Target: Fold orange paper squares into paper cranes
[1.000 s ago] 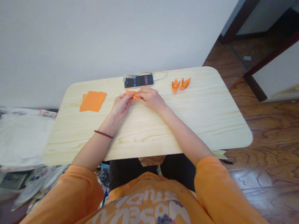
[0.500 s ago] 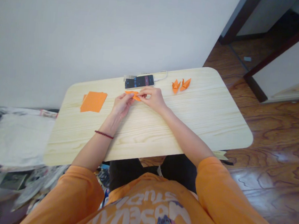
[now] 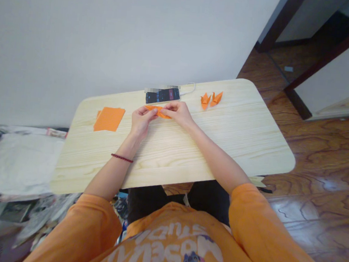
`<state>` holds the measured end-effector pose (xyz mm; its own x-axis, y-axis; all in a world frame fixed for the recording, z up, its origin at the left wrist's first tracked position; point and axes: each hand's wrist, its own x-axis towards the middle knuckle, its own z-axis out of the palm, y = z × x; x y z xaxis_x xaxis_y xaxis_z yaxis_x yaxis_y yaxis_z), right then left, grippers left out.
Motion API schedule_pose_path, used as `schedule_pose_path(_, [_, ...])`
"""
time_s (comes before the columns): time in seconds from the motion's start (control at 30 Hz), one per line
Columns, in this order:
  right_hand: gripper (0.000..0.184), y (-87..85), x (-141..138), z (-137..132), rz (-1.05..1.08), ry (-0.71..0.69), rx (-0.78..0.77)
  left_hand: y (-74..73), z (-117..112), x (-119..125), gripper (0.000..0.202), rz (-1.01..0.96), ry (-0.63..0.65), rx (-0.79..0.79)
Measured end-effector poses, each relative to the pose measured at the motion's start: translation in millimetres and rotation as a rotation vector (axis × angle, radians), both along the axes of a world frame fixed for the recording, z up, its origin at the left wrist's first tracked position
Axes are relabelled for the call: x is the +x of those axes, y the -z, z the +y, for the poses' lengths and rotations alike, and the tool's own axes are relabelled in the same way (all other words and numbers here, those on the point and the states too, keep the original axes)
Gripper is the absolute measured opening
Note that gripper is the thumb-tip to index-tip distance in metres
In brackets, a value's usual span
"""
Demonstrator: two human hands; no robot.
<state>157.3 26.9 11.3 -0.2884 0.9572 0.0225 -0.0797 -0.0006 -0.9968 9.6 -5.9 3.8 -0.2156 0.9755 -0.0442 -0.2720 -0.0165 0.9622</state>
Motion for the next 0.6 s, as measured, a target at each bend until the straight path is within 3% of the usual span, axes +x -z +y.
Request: schedule_pose_path(0.6, [0.029, -11.0, 12.5, 4.3, -0.11, -0.176, 0.076, -4.7, 2.7, -8.2, 0.038, -0.048, 0.116, -0.047])
